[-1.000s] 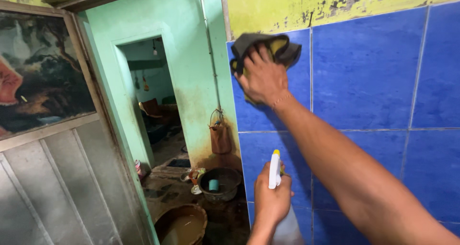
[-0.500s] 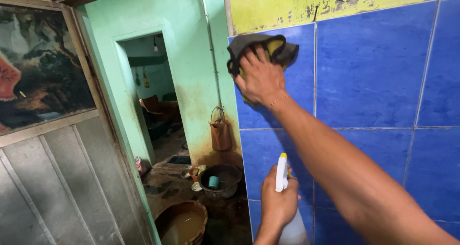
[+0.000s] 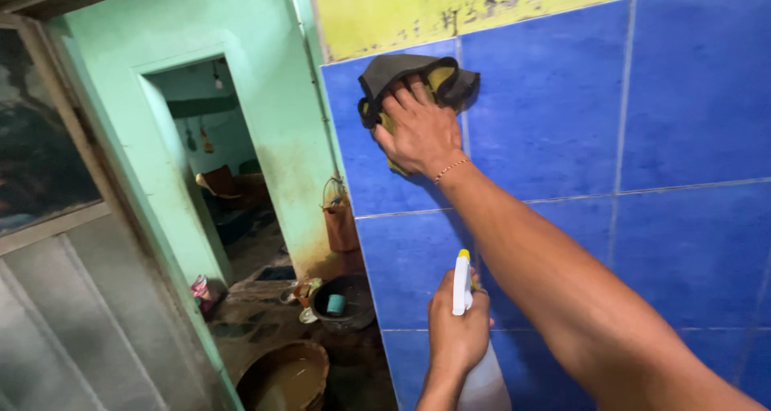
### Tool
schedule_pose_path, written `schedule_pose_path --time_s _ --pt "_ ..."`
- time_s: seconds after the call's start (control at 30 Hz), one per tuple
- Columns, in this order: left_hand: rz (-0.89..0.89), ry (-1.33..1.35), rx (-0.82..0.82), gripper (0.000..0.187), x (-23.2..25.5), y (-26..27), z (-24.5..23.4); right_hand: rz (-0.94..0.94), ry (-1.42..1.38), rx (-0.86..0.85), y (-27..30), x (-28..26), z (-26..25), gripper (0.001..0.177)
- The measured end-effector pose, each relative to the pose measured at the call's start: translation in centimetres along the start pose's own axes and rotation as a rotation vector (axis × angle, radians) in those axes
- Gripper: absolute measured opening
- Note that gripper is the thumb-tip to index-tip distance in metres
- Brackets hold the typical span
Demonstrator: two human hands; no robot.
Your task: The person sprays a cleaning solution onto blue tiled walls and wipes them with a cloth. The person moves along the wall, repeatedly spraying and wiping different sections to clean the surface.
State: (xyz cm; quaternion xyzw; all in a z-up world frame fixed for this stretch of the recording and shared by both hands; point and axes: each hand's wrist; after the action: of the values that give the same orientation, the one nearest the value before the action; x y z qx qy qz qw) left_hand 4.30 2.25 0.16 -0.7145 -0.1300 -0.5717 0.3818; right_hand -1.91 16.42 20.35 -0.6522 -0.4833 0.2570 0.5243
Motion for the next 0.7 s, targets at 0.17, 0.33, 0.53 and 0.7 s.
schedule_pose_path --time_s 0.17,0.33,0.53,0.7 --pt "0.034 -0.020 -0.035 0.020 0.6 0.3 2.6 0.072 0.044 0.057 2.3 3.9 -2.9 0.050" --pt "0.135 -0.068 -0.073 0.017 1.5 0.3 6.0 0.122 0.107 0.132 4.7 9.3 -6.3 0.051" --pt "0.192 -0.102 -0.107 0.018 1.1 1.1 11.4 0.250 0.213 0.128 9.3 19.7 -9.5 0.059" --pt "0.186 -0.033 -0.153 0.022 1.1 2.7 15.7 0.314 0.261 0.242 13.7 28.3 -11.6 0.073"
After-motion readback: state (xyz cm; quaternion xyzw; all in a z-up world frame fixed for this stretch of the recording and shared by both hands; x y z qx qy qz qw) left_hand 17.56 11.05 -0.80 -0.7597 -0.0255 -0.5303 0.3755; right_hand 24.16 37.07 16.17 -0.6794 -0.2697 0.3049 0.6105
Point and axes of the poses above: each hand's wrist, its own y-axis away from the middle knuckle, its own z-axis out of the palm, x = y × z, and after that the axes turned 1 degree about -y, right-handed
